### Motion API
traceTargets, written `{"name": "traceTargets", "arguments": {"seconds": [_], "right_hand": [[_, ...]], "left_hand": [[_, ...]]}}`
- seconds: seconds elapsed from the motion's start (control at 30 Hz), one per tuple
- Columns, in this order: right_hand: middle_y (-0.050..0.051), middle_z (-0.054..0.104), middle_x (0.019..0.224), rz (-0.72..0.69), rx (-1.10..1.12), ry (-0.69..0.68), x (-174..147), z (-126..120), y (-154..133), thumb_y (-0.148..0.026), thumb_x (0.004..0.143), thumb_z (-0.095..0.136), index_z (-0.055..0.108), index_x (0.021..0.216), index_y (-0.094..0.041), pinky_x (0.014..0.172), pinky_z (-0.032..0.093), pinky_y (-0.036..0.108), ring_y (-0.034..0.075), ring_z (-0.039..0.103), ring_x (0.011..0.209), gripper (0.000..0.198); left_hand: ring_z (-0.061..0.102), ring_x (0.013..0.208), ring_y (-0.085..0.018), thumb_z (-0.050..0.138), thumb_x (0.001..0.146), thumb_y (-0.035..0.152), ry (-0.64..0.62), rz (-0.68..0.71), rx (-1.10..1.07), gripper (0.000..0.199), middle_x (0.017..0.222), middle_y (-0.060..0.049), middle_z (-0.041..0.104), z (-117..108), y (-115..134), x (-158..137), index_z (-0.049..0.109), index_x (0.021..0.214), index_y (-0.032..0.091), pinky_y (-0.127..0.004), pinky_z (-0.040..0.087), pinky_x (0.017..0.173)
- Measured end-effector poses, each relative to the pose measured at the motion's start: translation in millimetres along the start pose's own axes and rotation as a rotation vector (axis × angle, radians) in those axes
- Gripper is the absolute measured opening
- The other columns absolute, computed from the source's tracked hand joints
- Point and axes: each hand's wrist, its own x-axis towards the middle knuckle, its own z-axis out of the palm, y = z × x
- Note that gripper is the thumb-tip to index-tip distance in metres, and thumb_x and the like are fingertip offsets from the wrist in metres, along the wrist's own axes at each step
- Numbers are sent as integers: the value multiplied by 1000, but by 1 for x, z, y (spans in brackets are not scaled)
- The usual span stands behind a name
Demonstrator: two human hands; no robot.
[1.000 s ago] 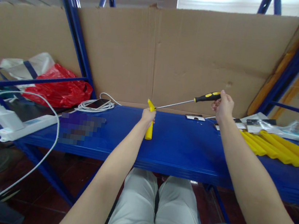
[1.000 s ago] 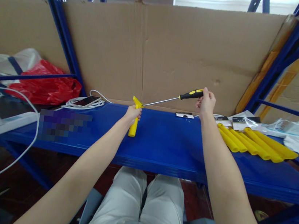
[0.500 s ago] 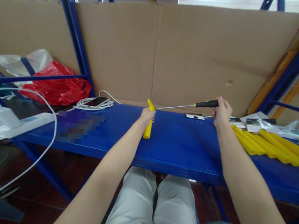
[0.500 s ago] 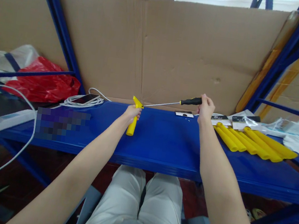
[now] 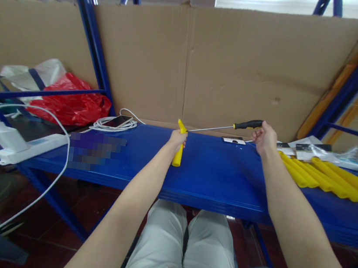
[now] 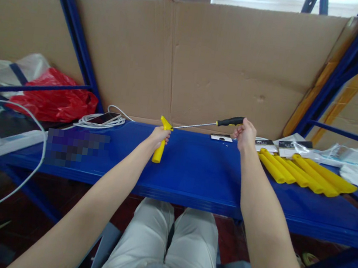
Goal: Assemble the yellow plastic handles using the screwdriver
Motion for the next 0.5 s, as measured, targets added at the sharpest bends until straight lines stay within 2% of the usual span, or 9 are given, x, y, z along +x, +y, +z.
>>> {"name": "traceTargets", "arguments": {"seconds": [0.2,0.33,0.5], "right_hand": [[-11,34,41,-23,9,55,-4,2,0,-55,69,69,37,67,-23,30,26,17,7,37,31,45],[-12,29,37,-16,8,102,-1,2,2,-54,68,70,36,65,-23,28,25,17,6,33,29,47],[-13,27,36,-85,-16,115,-5,3,0,-54,67,71,46,66,-22,27,26,16,5,29,28,40]], "left_hand": [[34,34,-4,51,82,6,4,3,-4,9,45,8,38,0,1,-2,57,84,13,-17,30,39],[34,34,-4,52,81,6,4,0,-10,9,45,8,38,1,2,-4,56,81,14,-17,30,40],[34,34,-4,51,82,6,5,-3,-15,10,45,8,39,0,3,-6,53,77,15,-17,29,39]]}}
